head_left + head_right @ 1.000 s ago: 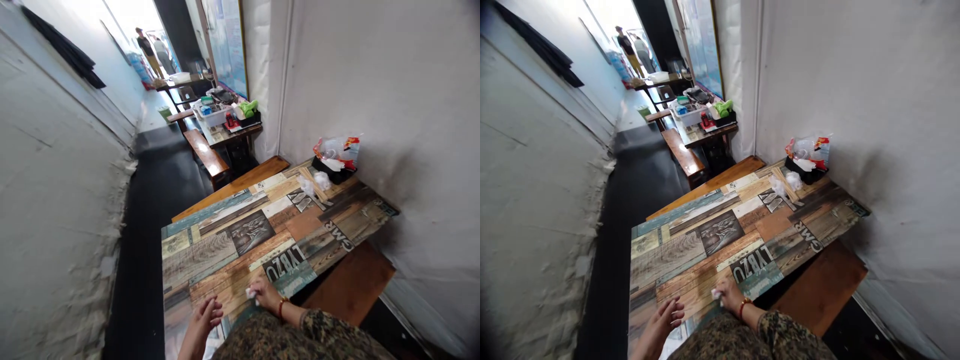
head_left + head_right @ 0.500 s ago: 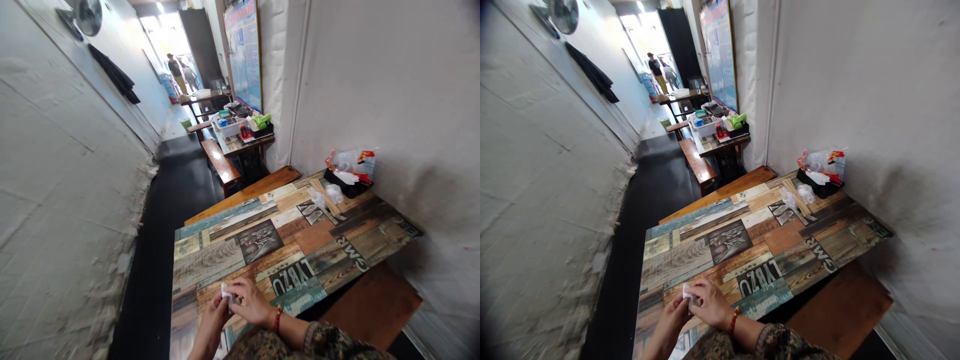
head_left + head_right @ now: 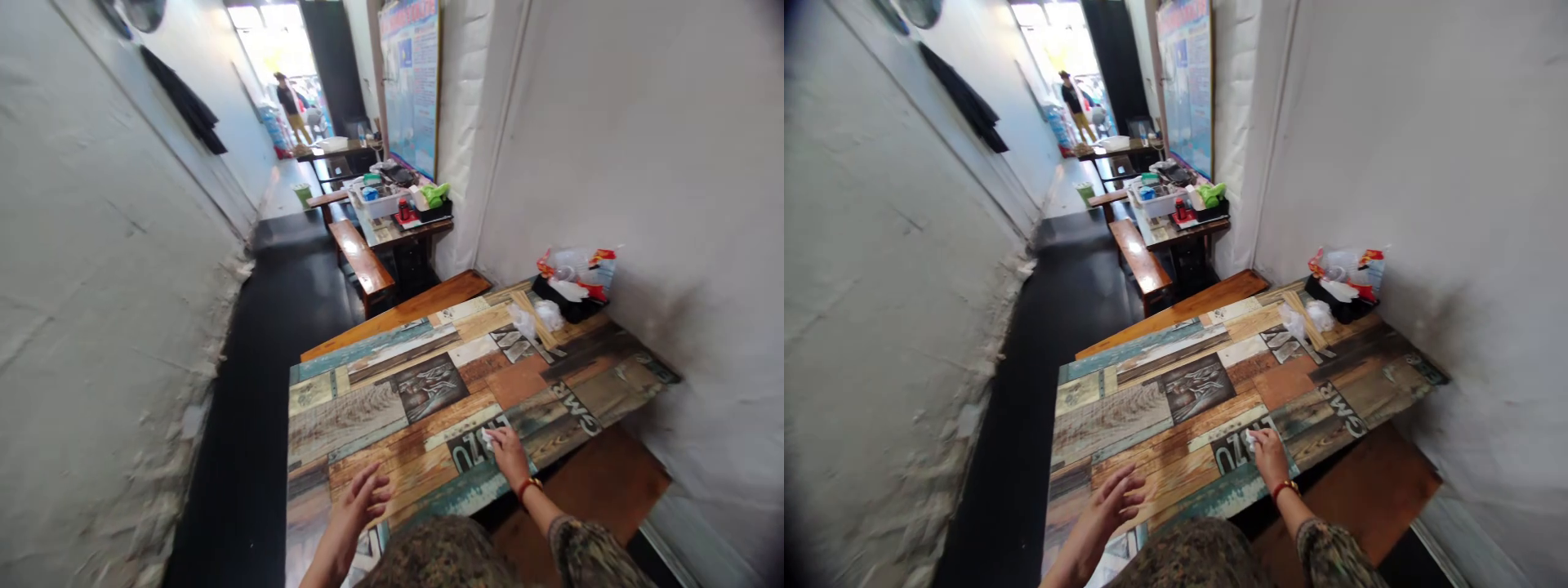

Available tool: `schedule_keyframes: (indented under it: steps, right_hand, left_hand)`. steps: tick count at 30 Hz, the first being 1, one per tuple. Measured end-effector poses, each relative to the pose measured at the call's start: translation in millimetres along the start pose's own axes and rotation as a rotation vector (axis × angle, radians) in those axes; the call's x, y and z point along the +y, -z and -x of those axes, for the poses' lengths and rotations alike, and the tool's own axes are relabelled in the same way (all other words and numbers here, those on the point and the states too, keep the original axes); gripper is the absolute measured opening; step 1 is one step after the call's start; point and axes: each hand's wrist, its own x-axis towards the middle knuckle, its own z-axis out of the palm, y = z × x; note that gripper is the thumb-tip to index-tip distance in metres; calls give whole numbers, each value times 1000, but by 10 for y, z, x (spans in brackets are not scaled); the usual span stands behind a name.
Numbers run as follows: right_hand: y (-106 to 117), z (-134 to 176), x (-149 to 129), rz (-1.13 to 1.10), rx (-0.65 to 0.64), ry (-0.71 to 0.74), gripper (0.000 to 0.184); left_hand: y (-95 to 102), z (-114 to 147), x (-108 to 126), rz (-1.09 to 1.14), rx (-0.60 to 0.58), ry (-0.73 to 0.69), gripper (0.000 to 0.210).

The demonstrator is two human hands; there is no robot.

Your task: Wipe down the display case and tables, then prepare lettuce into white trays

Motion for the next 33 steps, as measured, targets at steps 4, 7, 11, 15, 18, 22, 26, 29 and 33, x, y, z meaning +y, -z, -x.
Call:
schedule_keyframes:
  steps: [4,7,11,15,18,22,26,29,33]
  right_hand:
    - [-226,394,-55,66,0,-83,45]
    - [-715,619,-419,25,-126,-50,35]
    - [-961,652,-673,-73,-206,0,25]
    - [-494,392,-356,-85,8,-135,27]
    - [-5,77,79,-72,158,-245,27]
    - [631,-451,731,-38,254,-300,31]
    - [1486,-1092,1524,18,308,-356,31]
    - [2193,-1484,2128,54,356,-430,32]
    - [2634,-1675,2562,78,372,-500,32]
  left_hand:
    - [111,-45,-38,0,-36,9,63]
    - [74,-167,-64,-38,-87,32,64]
    - [-74,-348,-67,-66,-160,58,62]
    - [-272,-451,-3,-84,-220,112,60]
    - [-494,-529,54,-87,-217,116,59]
    - [-986,-779,36,-43,-173,112,60]
    - [-1714,-1086,-19,-7,-64,168,59]
    - [-2310,-1241,41,-39,-84,186,56]
    - [-2990,-1386,196,-110,-94,154,56]
